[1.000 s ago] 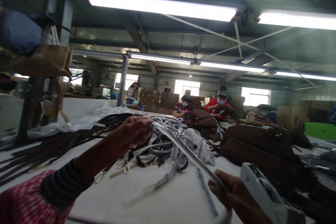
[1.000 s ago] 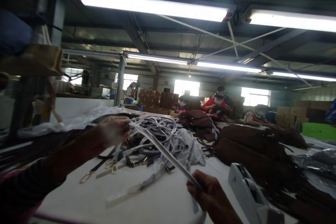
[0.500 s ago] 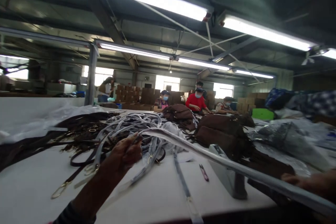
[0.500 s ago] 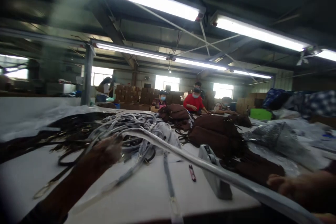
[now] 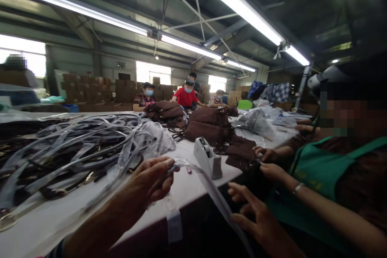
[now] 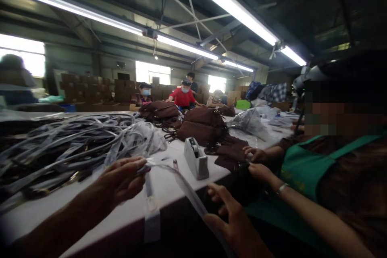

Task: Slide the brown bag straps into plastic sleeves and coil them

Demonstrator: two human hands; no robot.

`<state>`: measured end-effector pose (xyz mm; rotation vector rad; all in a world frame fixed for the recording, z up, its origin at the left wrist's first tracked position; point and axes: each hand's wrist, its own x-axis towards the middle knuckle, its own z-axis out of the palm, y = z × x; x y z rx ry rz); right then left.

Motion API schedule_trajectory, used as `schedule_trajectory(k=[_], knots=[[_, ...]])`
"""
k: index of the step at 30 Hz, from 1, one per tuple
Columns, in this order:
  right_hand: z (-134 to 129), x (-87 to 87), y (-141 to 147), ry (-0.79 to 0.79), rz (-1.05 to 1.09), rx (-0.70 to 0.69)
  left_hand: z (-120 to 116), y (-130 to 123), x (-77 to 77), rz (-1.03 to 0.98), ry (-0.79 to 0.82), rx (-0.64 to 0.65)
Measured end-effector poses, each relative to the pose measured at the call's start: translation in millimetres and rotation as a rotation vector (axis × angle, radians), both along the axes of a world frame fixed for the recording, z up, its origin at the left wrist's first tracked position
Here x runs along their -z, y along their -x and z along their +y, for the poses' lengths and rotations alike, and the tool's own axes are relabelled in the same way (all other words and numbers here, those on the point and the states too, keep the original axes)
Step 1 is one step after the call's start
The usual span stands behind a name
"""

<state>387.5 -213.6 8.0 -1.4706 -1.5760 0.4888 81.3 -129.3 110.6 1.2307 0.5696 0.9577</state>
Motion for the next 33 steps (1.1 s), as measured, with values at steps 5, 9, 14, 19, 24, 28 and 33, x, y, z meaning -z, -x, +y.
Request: schedule_trajectory(k=[5,9,14,19,24,28,33], knots=[[44,-27.4,59,-0.113,0.218,-0.255,6,-36,-1.3,0.088,-0.017,0.058],[67,-21.9,65,-0.097,0.376,-0.326,11,-37,-1.5,0.115,-0.011,0.111],[82,-12.3,55,-0.198,0.379,-0.251,4,-43,33.1,0.068,0.163,0.308],[93,-17.8,43,-0.32,0.38,-0.098,-1,-60,64.0,0.081,0.28,0.432],[96,-5.5,68,-0.269,0.423,-0.165,10,-60,21.3,-0.013,0.097,0.273],[88,31.3,113,0.08,0.71,-0.328,38,-56,-4.8,-0.09,-0.109,0.002],[78,59.8,139,0.267,0.839,-0.359,83,-48,33.3,0.118,-0.525,-0.315]])
